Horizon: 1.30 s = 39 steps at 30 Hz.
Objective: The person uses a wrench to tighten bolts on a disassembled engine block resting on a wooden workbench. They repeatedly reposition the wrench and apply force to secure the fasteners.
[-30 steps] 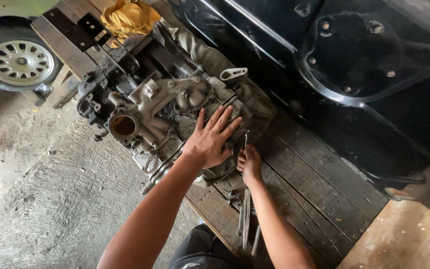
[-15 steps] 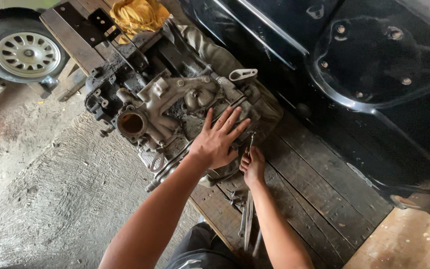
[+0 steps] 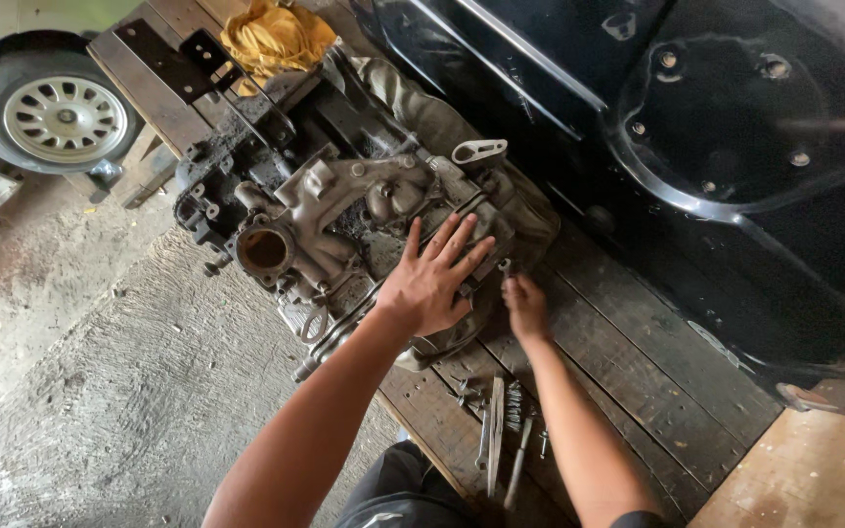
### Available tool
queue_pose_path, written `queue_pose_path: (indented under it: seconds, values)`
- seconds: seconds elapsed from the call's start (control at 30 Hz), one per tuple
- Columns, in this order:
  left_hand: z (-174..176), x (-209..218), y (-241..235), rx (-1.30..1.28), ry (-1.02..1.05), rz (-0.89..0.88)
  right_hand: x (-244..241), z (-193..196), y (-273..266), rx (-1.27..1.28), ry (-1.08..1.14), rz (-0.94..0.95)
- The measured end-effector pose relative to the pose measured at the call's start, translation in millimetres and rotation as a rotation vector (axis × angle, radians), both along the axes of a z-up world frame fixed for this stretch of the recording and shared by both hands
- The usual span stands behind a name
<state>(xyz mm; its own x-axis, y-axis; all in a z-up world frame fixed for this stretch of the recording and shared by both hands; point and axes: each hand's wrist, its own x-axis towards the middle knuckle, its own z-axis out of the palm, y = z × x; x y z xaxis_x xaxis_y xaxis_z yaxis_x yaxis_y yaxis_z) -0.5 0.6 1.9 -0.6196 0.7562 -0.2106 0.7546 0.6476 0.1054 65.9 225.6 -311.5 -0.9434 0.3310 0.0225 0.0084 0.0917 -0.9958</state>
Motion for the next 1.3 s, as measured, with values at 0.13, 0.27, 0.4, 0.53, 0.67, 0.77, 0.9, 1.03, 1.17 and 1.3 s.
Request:
queue_pose_path:
  seconds: [0.13,0.27,0.4,0.53,0.67,0.77,0.9,1.03,1.17,1.3]
  values:
    - [1,0,2,-0.007,-0.005,-0.006,-3,99,43,0.783,0.025,0.106]
    - [1,2,1,-0.033,-0.011,0.006,-8,198,45,1.086,-0.008,0.21]
    - [4,2,2,-0.033,-0.013,0.012,9,202,40,0.798,-0.12,0.012]
    - [1,3,0,-0.004,0.0,0.013,32,132,14,-0.159,-0.299,-0.198]
    - [-3,3,1,0.039,0.028,0.011,37,77,-22,-0.715,-0.304,-0.159]
    - [-5,2,0,0.03,0.032,0.008,33,70,-41,-0.93,-0.316,-0.169]
    - [-5,3,-2,0.078,0.039,0.006,24,77,-54,-1.04,-0.299,-0.16]
    - [-5,3,-3,0.084,0.033,0.005,22,81,-59,-1.084,-0.333,-0.185]
    - [-7,1,-2,0.074,0.031,0.003,22,77,-66,-1.116,-0.339,-0.182]
    - [-3,1,-3,0.05,0.019,0.004,21,68,-74,-1.146,-0.252,-0.144]
